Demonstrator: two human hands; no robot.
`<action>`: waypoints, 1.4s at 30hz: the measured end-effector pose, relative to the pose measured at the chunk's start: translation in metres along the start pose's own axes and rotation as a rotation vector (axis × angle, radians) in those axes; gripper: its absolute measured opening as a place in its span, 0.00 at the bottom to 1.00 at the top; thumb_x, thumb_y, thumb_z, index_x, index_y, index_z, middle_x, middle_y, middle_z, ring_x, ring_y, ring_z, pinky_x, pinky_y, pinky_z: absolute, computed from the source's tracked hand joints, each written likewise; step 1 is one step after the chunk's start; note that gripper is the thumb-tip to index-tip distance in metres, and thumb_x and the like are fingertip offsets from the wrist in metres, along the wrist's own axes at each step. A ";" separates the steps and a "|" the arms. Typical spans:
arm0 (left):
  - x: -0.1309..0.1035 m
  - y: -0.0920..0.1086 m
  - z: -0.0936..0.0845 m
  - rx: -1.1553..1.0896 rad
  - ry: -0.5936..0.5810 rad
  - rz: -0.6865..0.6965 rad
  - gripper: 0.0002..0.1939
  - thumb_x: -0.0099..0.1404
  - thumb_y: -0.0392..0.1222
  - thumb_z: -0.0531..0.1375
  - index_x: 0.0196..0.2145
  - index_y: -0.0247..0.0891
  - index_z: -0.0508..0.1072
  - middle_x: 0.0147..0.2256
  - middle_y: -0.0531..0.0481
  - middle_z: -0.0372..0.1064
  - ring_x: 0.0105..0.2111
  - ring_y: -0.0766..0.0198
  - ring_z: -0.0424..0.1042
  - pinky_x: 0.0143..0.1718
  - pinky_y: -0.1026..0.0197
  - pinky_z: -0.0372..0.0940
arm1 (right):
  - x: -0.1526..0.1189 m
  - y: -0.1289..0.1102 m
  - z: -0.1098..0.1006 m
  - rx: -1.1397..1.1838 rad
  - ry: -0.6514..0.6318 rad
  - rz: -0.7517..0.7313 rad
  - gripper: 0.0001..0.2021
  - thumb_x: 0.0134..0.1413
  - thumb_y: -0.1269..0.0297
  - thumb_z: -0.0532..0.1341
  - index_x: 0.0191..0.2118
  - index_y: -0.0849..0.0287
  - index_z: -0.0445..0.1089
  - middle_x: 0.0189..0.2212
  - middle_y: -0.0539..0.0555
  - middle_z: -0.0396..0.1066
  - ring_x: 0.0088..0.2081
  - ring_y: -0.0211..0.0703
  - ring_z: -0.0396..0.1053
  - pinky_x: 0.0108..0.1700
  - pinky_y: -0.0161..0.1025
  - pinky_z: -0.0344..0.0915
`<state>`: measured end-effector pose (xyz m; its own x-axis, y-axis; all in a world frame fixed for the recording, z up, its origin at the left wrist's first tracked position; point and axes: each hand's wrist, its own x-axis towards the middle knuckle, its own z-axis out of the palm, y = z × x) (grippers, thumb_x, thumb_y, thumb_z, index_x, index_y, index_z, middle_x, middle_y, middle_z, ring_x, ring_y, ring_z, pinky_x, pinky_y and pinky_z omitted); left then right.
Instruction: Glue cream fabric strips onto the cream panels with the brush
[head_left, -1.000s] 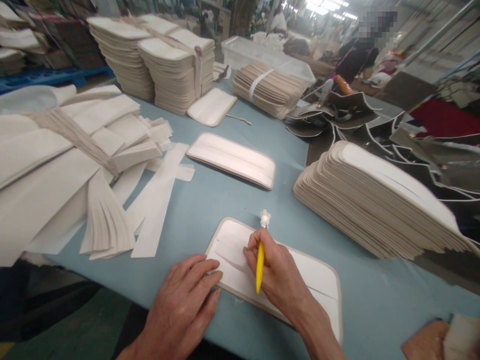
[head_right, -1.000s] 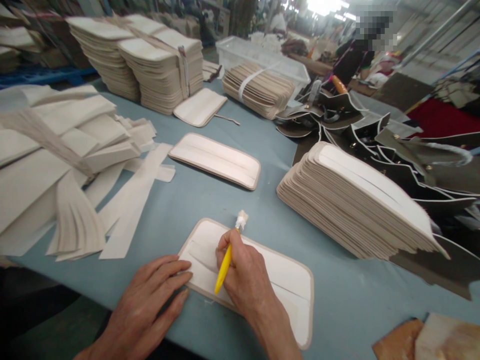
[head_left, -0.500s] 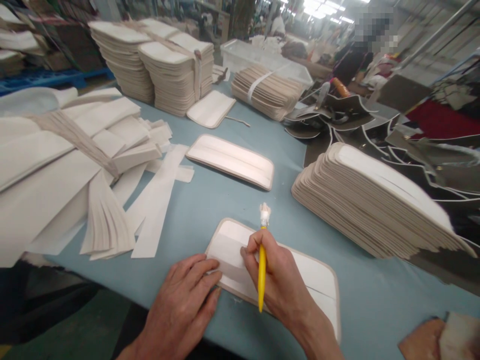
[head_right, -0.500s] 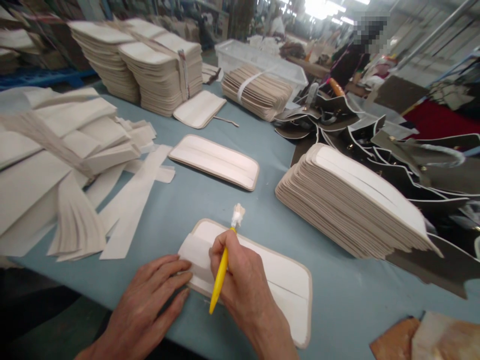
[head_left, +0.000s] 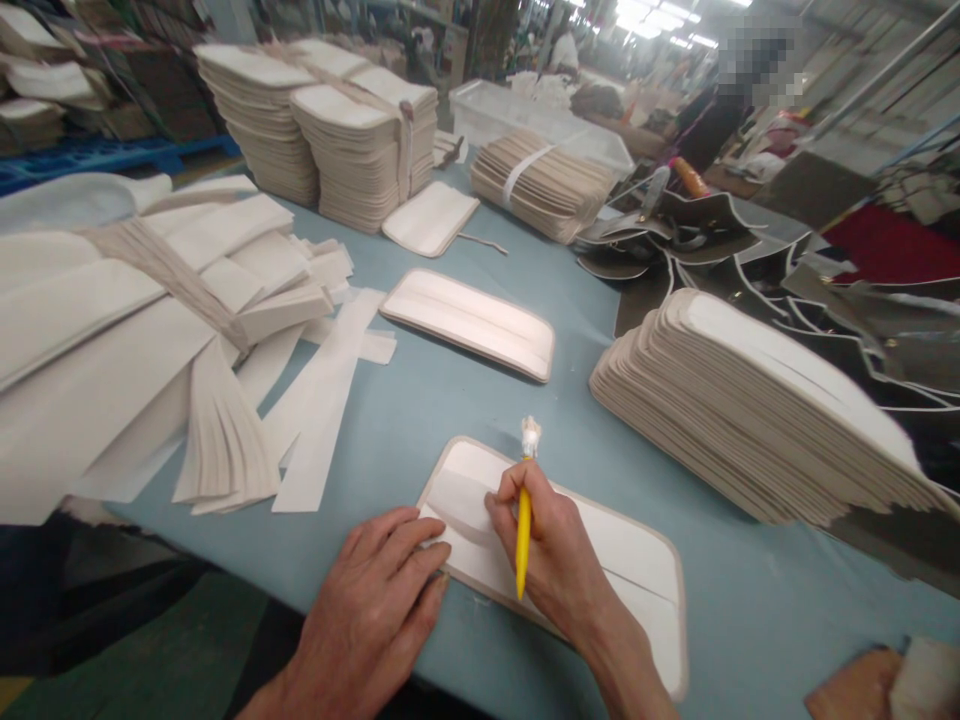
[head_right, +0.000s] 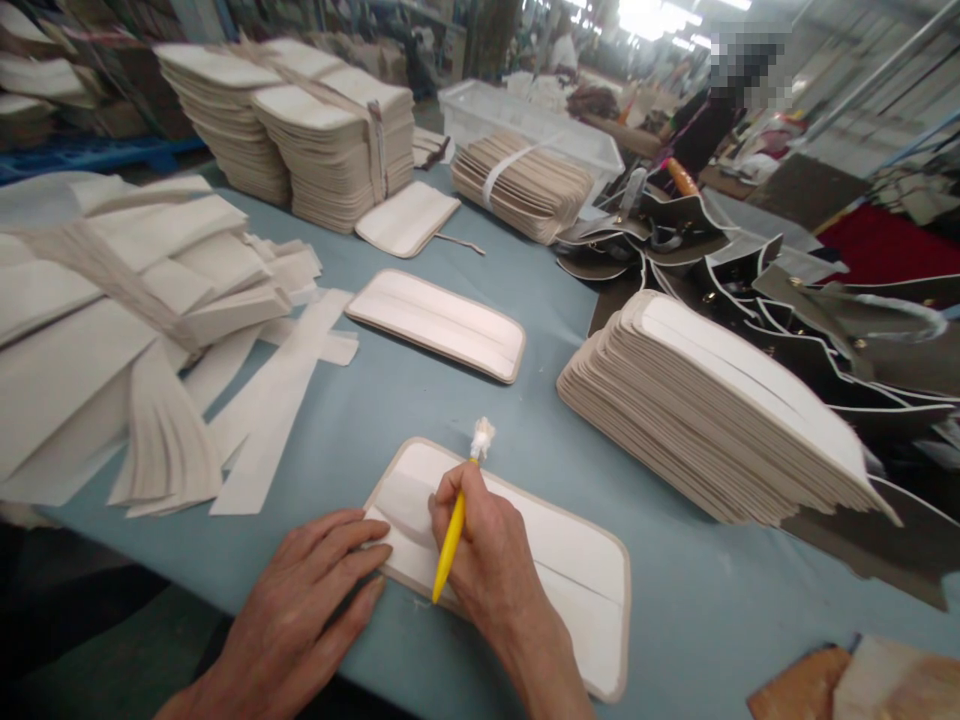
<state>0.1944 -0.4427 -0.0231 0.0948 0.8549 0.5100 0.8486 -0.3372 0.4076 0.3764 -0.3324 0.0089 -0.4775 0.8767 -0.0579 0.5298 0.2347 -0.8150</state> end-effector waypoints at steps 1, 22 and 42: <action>0.000 0.000 0.000 -0.003 0.000 -0.003 0.10 0.72 0.31 0.57 0.47 0.39 0.76 0.47 0.49 0.79 0.53 0.57 0.71 0.55 0.55 0.63 | 0.000 0.000 0.000 -0.006 -0.003 -0.001 0.04 0.60 0.63 0.56 0.35 0.51 0.58 0.22 0.41 0.63 0.23 0.39 0.63 0.29 0.35 0.53; -0.004 0.000 -0.003 -0.088 0.004 -0.039 0.10 0.73 0.32 0.58 0.48 0.40 0.76 0.47 0.47 0.78 0.55 0.60 0.72 0.58 0.58 0.68 | 0.002 0.001 -0.001 -0.101 -0.047 0.020 0.03 0.60 0.62 0.53 0.35 0.50 0.56 0.23 0.44 0.63 0.25 0.42 0.61 0.32 0.36 0.54; 0.037 -0.037 -0.013 -0.056 0.009 -0.097 0.10 0.74 0.35 0.58 0.51 0.40 0.74 0.47 0.48 0.77 0.51 0.59 0.73 0.57 0.55 0.68 | 0.002 0.003 -0.001 -0.121 -0.056 0.051 0.02 0.60 0.62 0.52 0.36 0.50 0.56 0.23 0.44 0.62 0.24 0.43 0.60 0.32 0.36 0.51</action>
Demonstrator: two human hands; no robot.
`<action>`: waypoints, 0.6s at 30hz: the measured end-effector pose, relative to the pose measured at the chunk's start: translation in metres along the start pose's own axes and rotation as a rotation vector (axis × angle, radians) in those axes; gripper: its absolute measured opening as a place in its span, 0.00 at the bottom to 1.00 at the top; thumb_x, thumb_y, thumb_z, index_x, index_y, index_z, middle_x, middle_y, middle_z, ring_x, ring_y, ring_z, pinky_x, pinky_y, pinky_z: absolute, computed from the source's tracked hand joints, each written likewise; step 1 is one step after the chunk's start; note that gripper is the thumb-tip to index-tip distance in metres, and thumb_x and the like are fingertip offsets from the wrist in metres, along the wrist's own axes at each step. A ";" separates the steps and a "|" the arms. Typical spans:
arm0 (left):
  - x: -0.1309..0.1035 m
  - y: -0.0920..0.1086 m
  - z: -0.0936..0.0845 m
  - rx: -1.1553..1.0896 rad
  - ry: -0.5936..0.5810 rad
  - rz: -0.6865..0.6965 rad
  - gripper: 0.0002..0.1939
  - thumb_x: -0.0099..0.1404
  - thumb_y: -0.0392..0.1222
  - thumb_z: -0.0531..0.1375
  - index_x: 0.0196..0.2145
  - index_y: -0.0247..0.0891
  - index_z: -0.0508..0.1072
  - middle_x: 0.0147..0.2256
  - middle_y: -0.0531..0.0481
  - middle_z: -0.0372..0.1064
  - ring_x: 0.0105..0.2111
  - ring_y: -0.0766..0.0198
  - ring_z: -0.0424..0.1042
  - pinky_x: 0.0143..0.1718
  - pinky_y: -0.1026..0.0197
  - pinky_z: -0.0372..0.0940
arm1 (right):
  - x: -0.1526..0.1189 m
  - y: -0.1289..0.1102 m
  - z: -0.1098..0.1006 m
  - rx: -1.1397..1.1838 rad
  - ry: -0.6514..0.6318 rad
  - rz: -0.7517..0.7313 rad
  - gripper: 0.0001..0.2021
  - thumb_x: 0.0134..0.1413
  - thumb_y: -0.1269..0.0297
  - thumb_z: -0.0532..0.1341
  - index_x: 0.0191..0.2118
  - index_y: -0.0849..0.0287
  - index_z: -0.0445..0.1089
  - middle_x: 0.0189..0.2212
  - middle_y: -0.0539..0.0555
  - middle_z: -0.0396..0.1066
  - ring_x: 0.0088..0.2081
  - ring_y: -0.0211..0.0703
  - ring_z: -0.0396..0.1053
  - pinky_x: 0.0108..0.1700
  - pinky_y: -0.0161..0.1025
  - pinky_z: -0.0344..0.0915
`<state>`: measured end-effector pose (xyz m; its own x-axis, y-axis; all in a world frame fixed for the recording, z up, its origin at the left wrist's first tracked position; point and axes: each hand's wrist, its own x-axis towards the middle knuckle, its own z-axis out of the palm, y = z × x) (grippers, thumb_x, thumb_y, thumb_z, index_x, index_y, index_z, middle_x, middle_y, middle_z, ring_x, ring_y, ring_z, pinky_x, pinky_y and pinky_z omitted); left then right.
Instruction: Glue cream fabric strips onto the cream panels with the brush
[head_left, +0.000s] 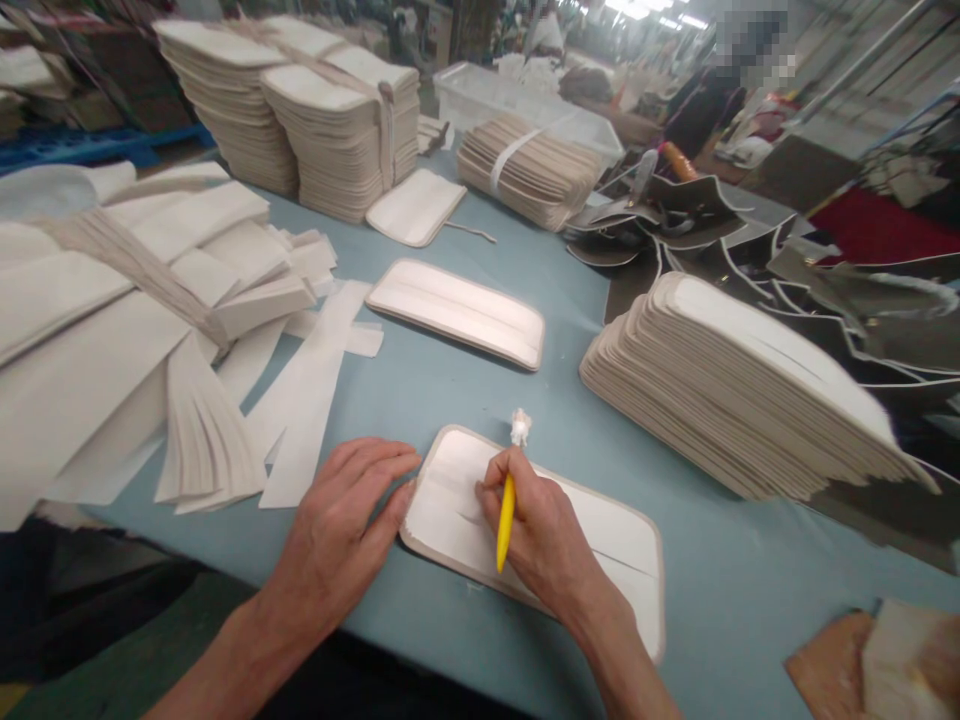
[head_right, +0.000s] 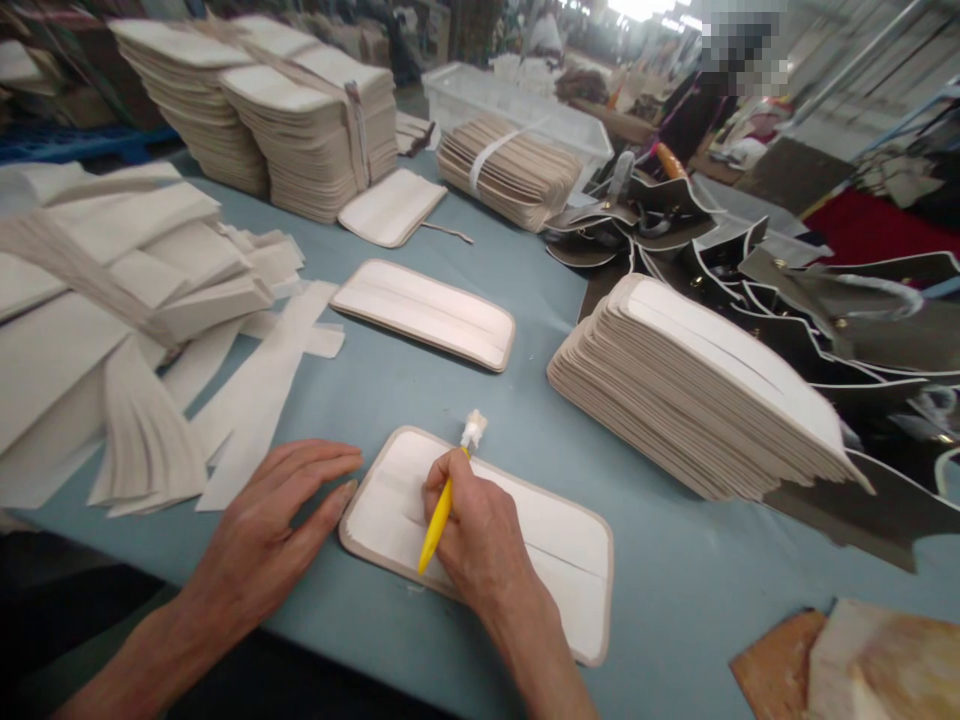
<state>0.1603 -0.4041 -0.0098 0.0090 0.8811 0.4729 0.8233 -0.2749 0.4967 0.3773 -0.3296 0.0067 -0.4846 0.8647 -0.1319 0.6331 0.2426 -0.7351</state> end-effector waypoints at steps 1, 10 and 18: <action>0.003 0.001 0.000 -0.009 -0.016 0.001 0.10 0.74 0.35 0.58 0.51 0.40 0.74 0.46 0.49 0.78 0.49 0.59 0.73 0.55 0.56 0.68 | 0.000 0.000 0.000 -0.003 0.002 -0.001 0.02 0.60 0.62 0.52 0.36 0.50 0.57 0.23 0.44 0.62 0.25 0.43 0.60 0.32 0.36 0.51; 0.015 0.006 0.011 -0.055 -0.154 0.093 0.10 0.74 0.32 0.56 0.50 0.40 0.73 0.47 0.50 0.77 0.44 0.61 0.71 0.49 0.57 0.67 | 0.000 -0.003 -0.003 -0.008 -0.006 -0.006 0.02 0.58 0.62 0.52 0.36 0.50 0.55 0.23 0.44 0.63 0.25 0.44 0.61 0.32 0.37 0.51; 0.017 0.002 0.020 0.066 -0.221 0.133 0.09 0.76 0.34 0.54 0.45 0.39 0.74 0.42 0.49 0.73 0.38 0.58 0.68 0.43 0.55 0.65 | 0.001 0.000 0.002 -0.047 0.022 -0.018 0.03 0.57 0.63 0.52 0.38 0.50 0.59 0.23 0.45 0.66 0.25 0.45 0.65 0.32 0.36 0.52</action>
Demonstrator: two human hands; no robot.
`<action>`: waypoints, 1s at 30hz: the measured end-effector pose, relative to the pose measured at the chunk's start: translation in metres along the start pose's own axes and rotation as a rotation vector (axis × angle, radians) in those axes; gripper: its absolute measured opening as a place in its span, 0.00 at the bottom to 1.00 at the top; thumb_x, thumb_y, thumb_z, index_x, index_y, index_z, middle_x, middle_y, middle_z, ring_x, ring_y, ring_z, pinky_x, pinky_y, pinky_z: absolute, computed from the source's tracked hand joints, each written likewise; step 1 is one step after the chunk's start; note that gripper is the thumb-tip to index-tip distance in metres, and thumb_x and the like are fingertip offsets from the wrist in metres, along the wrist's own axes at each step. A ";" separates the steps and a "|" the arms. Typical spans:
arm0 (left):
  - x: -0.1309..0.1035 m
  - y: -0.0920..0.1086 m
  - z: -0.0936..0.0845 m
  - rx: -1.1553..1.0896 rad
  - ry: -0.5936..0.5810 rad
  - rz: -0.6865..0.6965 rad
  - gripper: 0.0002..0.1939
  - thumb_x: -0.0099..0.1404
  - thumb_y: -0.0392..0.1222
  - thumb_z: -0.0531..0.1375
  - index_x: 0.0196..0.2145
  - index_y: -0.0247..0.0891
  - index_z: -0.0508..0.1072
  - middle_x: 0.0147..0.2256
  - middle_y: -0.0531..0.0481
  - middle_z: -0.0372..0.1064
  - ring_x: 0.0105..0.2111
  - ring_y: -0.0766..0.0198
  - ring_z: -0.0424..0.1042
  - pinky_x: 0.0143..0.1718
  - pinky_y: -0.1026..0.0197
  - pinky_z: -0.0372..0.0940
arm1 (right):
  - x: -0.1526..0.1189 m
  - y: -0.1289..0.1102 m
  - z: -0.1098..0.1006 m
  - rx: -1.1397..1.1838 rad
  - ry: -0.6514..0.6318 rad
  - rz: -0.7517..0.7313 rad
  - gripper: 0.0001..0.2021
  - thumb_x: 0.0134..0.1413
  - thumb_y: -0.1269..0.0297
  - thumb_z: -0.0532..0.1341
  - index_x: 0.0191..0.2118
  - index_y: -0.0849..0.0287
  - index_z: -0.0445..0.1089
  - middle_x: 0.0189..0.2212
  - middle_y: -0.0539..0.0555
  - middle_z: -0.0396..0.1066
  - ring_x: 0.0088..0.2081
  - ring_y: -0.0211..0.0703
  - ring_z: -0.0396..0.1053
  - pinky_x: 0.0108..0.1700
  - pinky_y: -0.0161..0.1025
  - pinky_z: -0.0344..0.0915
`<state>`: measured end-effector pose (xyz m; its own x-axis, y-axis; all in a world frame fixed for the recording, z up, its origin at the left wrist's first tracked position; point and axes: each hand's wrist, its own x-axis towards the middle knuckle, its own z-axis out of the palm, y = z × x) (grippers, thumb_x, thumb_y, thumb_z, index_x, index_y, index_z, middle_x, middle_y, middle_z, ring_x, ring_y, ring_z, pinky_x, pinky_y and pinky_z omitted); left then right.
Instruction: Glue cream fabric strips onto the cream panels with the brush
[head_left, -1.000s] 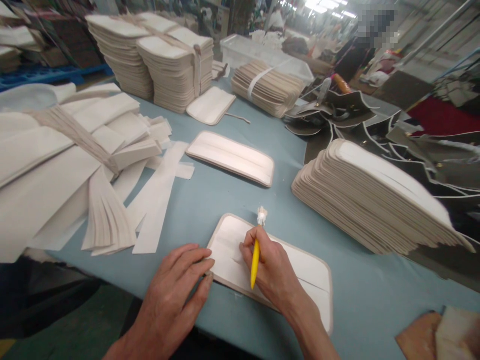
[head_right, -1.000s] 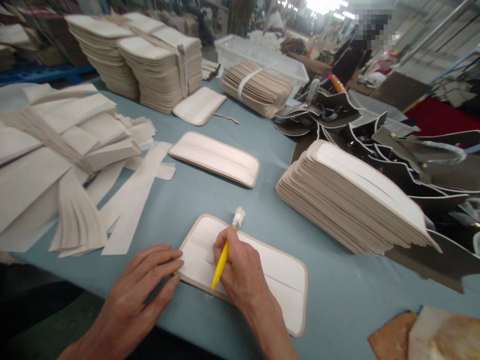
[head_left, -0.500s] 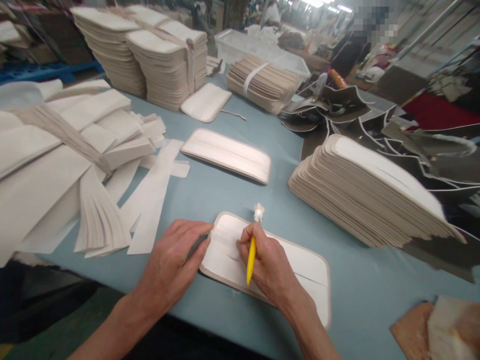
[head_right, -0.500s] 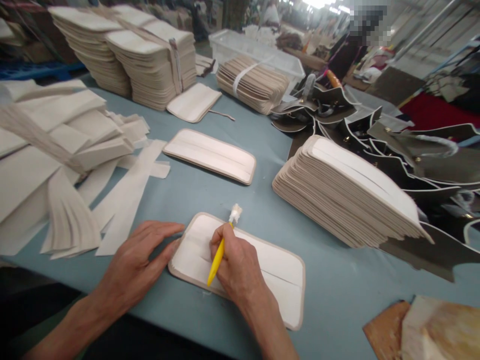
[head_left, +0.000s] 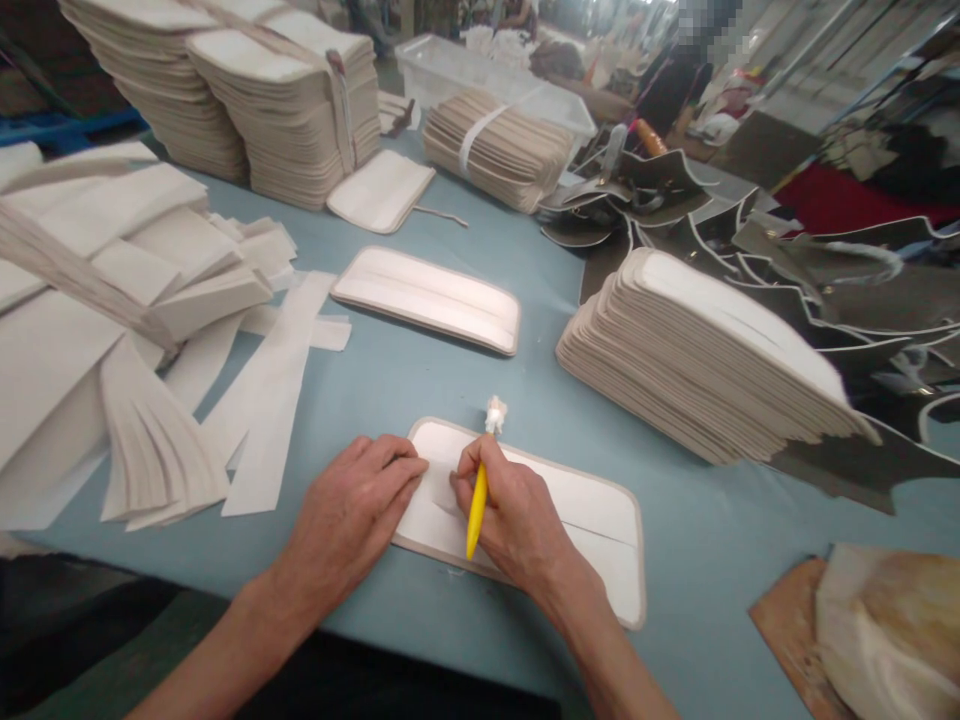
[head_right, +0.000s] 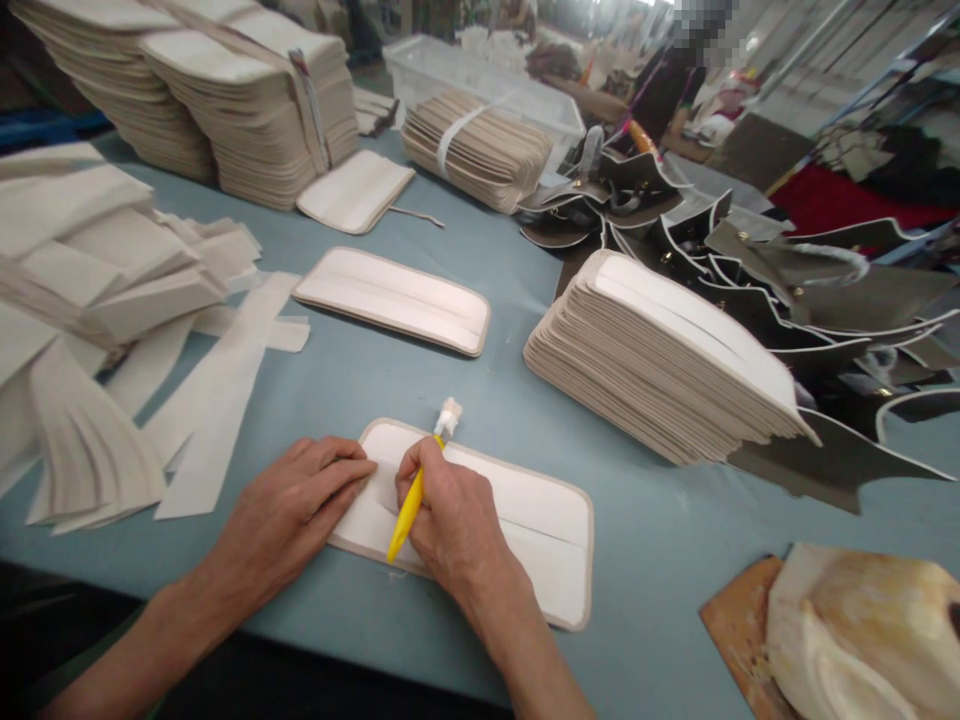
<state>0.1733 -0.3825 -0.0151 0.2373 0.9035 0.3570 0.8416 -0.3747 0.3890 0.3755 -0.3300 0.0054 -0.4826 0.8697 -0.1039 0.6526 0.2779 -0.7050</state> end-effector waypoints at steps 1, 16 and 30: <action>0.000 0.000 0.001 0.011 -0.006 -0.001 0.09 0.76 0.34 0.54 0.45 0.39 0.74 0.42 0.48 0.73 0.38 0.58 0.68 0.42 0.54 0.65 | 0.000 0.000 0.001 -0.015 0.005 0.004 0.03 0.58 0.63 0.52 0.38 0.50 0.59 0.23 0.45 0.66 0.25 0.46 0.66 0.32 0.36 0.52; -0.002 -0.003 0.006 0.065 -0.010 0.003 0.11 0.76 0.37 0.53 0.44 0.40 0.75 0.43 0.48 0.73 0.38 0.56 0.69 0.42 0.53 0.65 | -0.024 0.013 -0.026 -0.228 0.052 0.076 0.01 0.63 0.63 0.57 0.39 0.51 0.64 0.21 0.44 0.66 0.26 0.46 0.69 0.32 0.35 0.49; -0.004 -0.010 0.009 0.085 0.000 -0.019 0.15 0.76 0.45 0.50 0.44 0.43 0.78 0.45 0.47 0.77 0.40 0.53 0.74 0.45 0.50 0.67 | -0.061 0.059 -0.046 -0.305 0.283 0.049 0.04 0.66 0.63 0.58 0.37 0.51 0.64 0.26 0.46 0.75 0.26 0.43 0.73 0.32 0.35 0.54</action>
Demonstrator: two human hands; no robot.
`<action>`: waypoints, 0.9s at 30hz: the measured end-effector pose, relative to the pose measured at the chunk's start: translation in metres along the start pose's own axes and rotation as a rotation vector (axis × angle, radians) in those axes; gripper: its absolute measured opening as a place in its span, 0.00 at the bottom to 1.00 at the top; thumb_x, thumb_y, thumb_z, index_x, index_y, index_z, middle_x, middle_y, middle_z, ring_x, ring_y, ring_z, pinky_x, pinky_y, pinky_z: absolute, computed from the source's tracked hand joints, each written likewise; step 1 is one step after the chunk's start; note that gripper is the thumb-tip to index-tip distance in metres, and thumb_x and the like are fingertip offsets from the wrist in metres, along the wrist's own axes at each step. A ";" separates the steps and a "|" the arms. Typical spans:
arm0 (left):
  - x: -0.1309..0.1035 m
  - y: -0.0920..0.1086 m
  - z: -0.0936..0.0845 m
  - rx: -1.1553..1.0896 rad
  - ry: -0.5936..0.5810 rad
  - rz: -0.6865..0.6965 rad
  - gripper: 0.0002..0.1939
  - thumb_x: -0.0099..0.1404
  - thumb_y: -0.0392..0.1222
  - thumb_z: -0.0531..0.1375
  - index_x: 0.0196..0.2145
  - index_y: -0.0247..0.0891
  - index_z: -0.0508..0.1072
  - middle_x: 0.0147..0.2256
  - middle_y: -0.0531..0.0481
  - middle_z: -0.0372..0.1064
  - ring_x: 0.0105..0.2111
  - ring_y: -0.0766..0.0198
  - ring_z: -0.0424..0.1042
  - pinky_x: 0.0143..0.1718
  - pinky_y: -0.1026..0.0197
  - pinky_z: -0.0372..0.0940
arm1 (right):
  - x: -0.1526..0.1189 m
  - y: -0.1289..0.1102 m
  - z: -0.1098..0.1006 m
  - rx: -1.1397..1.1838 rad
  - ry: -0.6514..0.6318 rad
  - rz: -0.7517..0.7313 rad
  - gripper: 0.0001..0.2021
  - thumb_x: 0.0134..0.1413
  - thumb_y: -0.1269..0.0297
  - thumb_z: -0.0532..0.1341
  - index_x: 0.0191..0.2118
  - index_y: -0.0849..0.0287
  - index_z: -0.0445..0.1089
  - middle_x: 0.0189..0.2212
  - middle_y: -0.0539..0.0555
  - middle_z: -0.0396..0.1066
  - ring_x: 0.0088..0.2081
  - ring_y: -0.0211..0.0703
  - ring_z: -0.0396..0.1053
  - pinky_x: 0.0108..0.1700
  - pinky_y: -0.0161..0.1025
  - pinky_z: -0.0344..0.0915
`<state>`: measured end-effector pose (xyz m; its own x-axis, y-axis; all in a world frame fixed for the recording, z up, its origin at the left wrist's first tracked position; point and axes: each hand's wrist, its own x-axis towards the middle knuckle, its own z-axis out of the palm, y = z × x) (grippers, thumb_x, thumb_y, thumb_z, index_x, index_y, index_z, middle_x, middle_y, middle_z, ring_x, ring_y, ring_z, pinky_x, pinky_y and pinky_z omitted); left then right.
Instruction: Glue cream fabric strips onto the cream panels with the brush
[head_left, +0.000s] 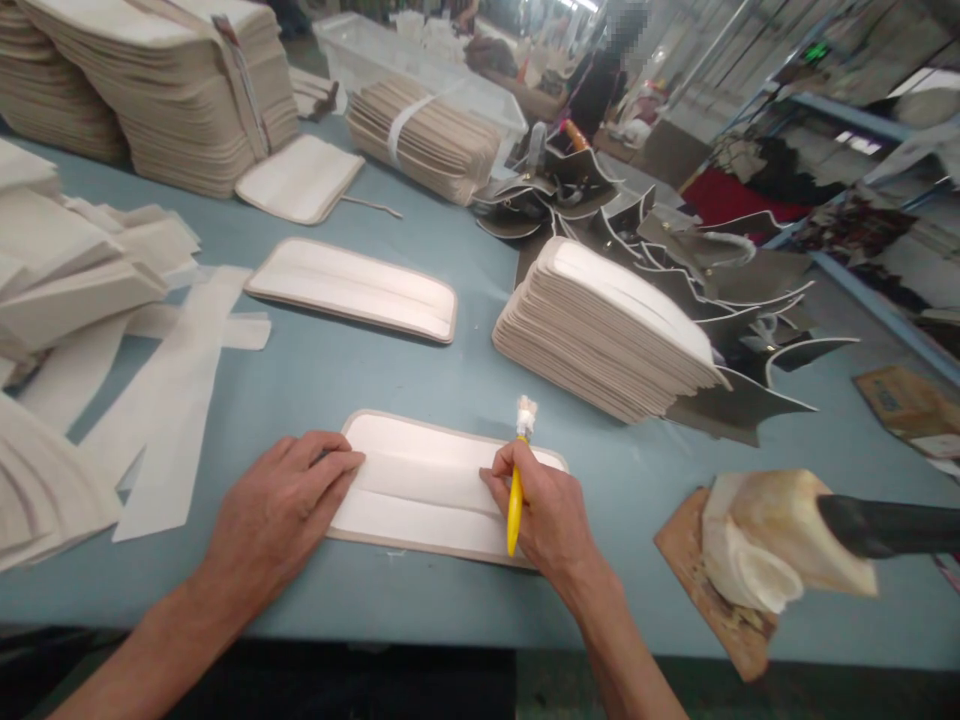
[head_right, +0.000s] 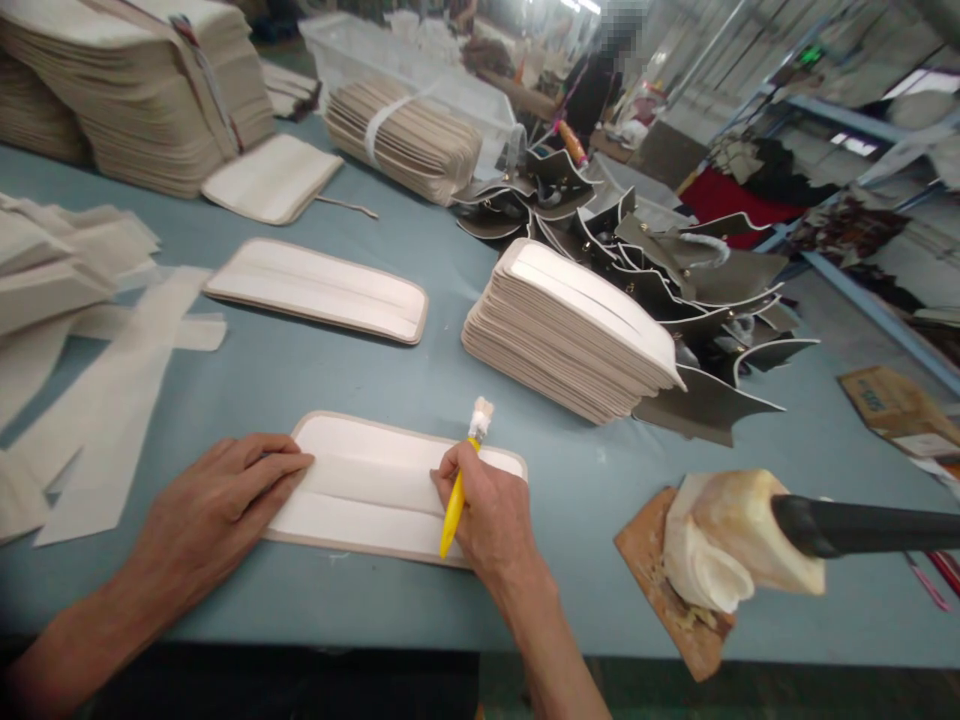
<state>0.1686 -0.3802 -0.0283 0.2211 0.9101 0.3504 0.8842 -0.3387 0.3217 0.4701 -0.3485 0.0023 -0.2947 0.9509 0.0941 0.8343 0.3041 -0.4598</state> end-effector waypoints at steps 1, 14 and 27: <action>-0.001 -0.001 0.001 0.003 -0.002 -0.006 0.15 0.76 0.45 0.50 0.45 0.44 0.78 0.45 0.47 0.77 0.41 0.53 0.74 0.45 0.50 0.67 | -0.002 0.003 -0.001 0.009 0.018 -0.004 0.04 0.67 0.63 0.58 0.37 0.51 0.64 0.27 0.46 0.76 0.27 0.43 0.73 0.32 0.35 0.55; 0.001 0.001 -0.003 0.029 -0.038 -0.021 0.14 0.77 0.47 0.49 0.43 0.43 0.73 0.47 0.45 0.76 0.44 0.50 0.73 0.49 0.47 0.66 | -0.024 0.037 0.006 -0.046 0.180 -0.008 0.07 0.68 0.65 0.57 0.35 0.53 0.66 0.28 0.48 0.75 0.28 0.40 0.73 0.33 0.33 0.57; -0.004 -0.013 0.007 -0.005 -0.099 -0.064 0.18 0.76 0.53 0.48 0.46 0.43 0.73 0.50 0.44 0.74 0.48 0.46 0.72 0.57 0.42 0.63 | -0.036 0.061 -0.001 -0.025 0.248 0.147 0.08 0.67 0.61 0.59 0.34 0.54 0.67 0.26 0.47 0.72 0.26 0.39 0.69 0.32 0.33 0.57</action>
<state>0.1595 -0.3775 -0.0403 0.2042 0.9489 0.2407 0.8957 -0.2803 0.3451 0.5315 -0.3641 -0.0283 -0.0495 0.9689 0.2425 0.8717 0.1604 -0.4631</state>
